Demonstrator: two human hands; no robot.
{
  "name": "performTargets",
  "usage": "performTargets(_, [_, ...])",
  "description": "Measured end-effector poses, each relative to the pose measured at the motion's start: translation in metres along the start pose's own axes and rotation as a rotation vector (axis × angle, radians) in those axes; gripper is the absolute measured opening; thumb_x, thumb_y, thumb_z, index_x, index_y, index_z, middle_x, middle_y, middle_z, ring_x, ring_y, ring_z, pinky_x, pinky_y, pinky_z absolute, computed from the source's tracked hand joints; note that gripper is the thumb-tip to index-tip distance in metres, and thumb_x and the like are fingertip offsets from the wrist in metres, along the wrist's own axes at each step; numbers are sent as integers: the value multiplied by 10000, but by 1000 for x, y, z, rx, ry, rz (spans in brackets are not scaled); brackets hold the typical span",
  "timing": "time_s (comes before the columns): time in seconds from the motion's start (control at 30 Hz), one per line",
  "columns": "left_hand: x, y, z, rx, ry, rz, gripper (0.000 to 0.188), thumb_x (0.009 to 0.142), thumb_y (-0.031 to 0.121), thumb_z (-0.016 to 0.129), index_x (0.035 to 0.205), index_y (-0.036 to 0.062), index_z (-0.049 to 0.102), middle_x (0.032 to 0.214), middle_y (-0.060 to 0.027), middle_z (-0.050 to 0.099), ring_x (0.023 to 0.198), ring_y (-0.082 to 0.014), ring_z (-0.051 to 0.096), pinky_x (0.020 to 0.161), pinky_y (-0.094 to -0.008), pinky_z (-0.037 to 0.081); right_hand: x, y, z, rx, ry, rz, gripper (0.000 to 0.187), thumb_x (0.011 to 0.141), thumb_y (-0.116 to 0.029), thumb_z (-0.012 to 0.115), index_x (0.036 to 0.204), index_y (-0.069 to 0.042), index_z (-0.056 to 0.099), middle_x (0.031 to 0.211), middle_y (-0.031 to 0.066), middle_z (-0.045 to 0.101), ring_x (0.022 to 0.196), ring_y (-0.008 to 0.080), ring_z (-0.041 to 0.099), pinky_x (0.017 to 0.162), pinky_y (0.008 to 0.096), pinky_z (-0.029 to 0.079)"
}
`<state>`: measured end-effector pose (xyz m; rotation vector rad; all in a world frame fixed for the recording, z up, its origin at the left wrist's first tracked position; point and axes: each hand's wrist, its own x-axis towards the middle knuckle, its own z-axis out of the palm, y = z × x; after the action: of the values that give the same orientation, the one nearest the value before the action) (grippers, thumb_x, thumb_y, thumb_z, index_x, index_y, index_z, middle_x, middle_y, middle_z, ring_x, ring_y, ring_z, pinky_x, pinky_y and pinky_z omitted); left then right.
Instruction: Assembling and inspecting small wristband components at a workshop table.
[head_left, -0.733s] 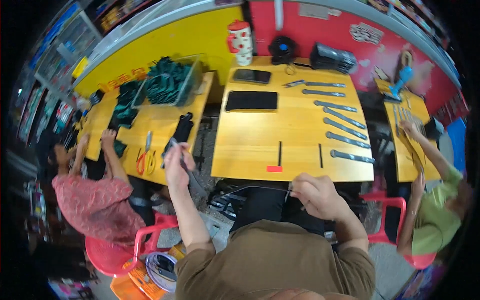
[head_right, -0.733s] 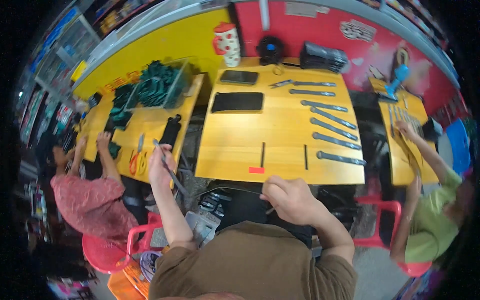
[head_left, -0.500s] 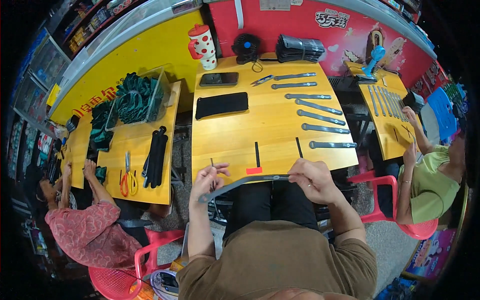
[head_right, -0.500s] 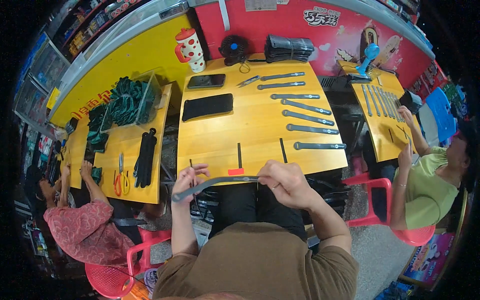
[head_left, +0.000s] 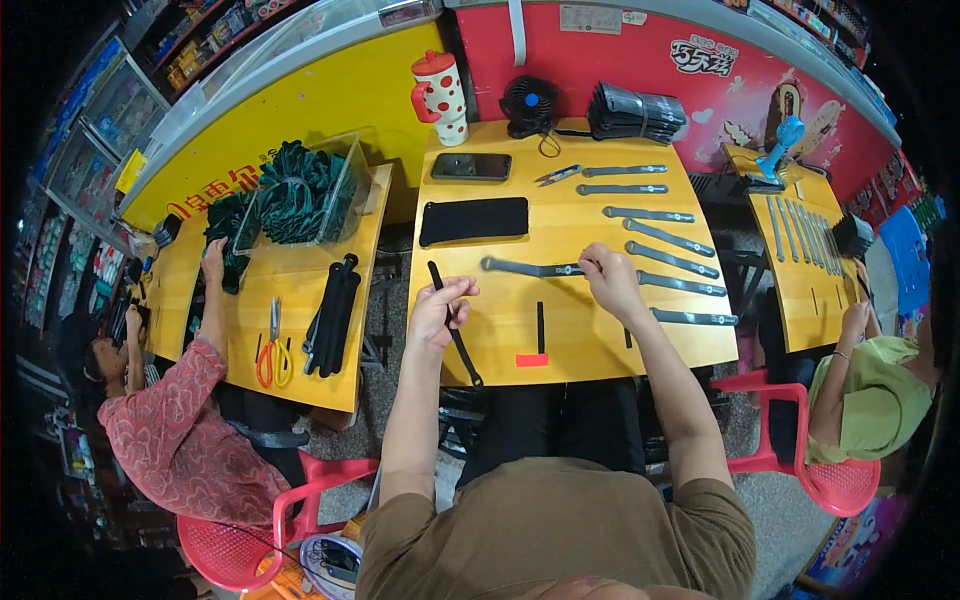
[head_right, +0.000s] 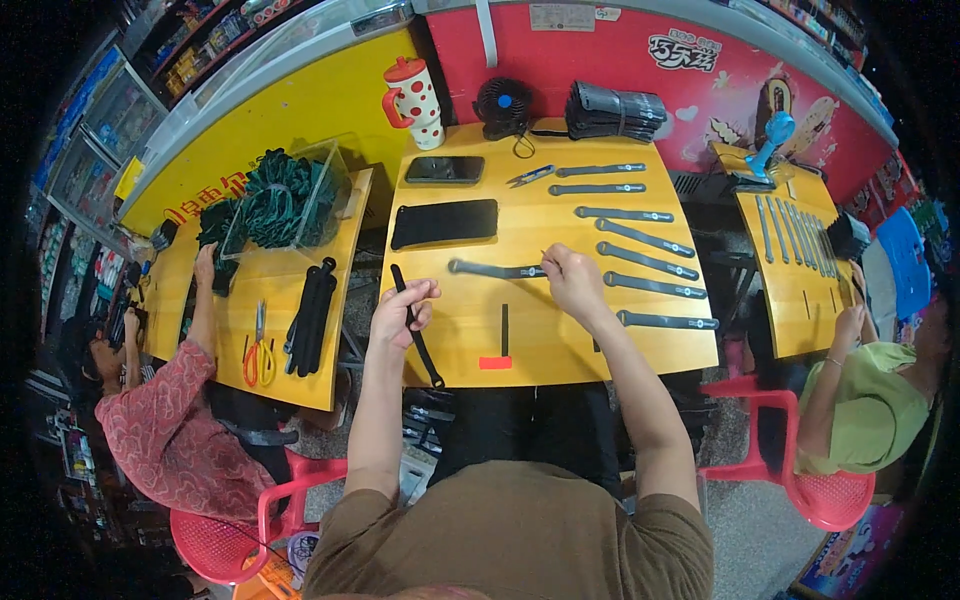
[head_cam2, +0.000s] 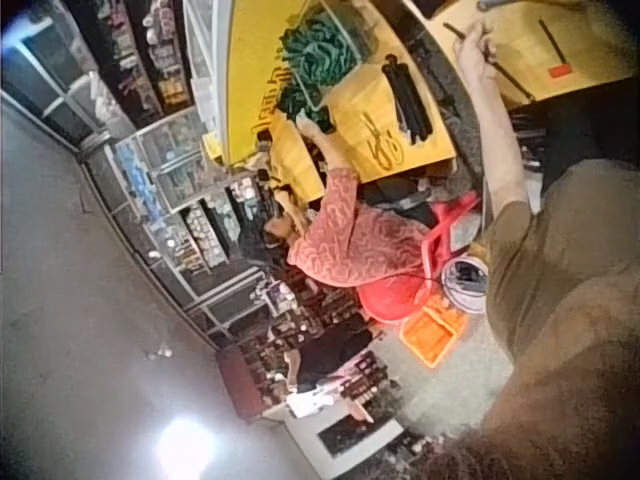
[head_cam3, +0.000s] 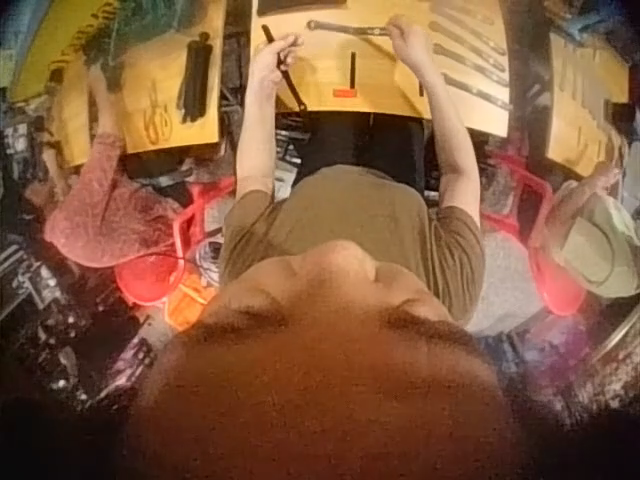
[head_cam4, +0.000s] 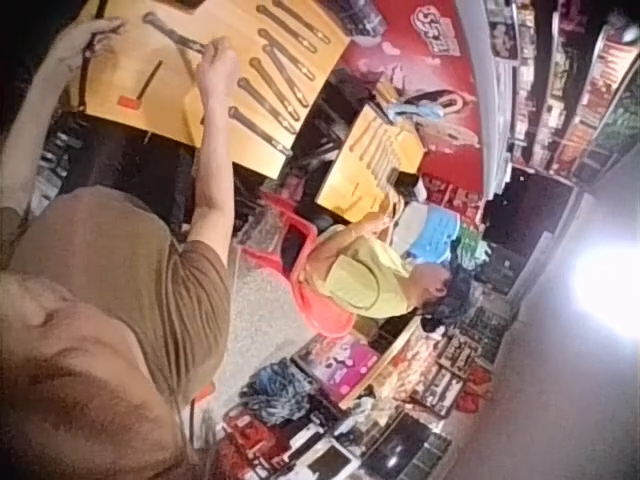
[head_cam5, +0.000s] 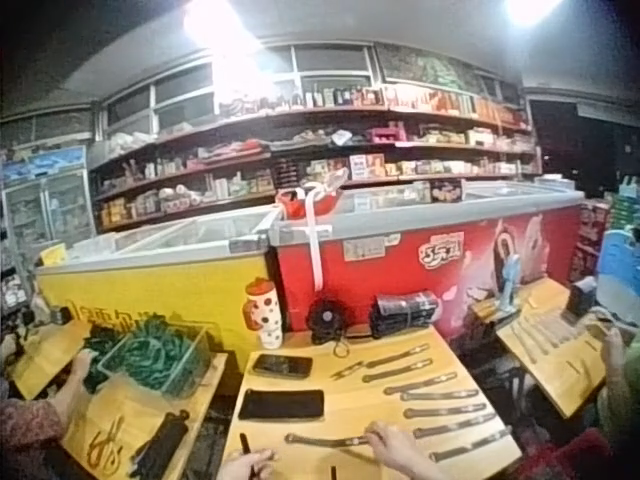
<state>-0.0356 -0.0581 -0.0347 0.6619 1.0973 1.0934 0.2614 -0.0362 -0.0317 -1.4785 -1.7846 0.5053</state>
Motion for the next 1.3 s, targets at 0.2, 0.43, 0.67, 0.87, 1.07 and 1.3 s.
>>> performTargets(0.2, [3,-3,7,70,31,-1,402,958,375,574,1049,-12,627,786,-73,646,452,-72,521,376,-182,317,20,23,27,-349,-77,-1,152,835,-183,645,874,-37,627,755,191,652,749,388,646,650,483,509])
performTargets(0.43, [-40,-22,26,15,-63,62,558,1014,472,401,1132,-31,609,748,-45,609,455,-49,478,375,-169,320,-7,-16,11,-408,-5,55,178,852,-174,649,918,-11,618,832,210,630,766,384,647,649,480,504])
performTargets(0.67, [-73,-42,36,-165,-122,75,106,957,121,586,938,24,622,771,-37,626,585,-100,577,550,-221,488,-98,-76,23,368,-60,-37,88,894,0,591,963,28,637,751,76,562,648,164,563,579,277,439])
performTargets(0.87, [-102,-43,59,-197,-188,87,105,962,119,575,967,18,605,800,-69,660,601,-125,625,550,-231,507,-121,-101,15,344,9,-137,73,862,15,604,929,28,627,768,145,579,664,291,590,585,351,456])
performTargets(1.07, [-115,-41,70,-180,-221,95,145,980,158,554,965,23,603,806,-61,661,598,-120,624,519,-229,505,-131,-106,4,281,33,-145,55,861,0,609,911,17,622,781,169,591,691,350,616,590,400,477])
performTargets(1.3, [-120,-44,73,-159,-204,95,158,983,169,551,924,34,608,804,-53,657,590,-112,620,480,-218,486,-140,-111,-1,280,74,-146,48,871,-14,608,912,8,620,764,167,581,667,349,609,569,400,471])
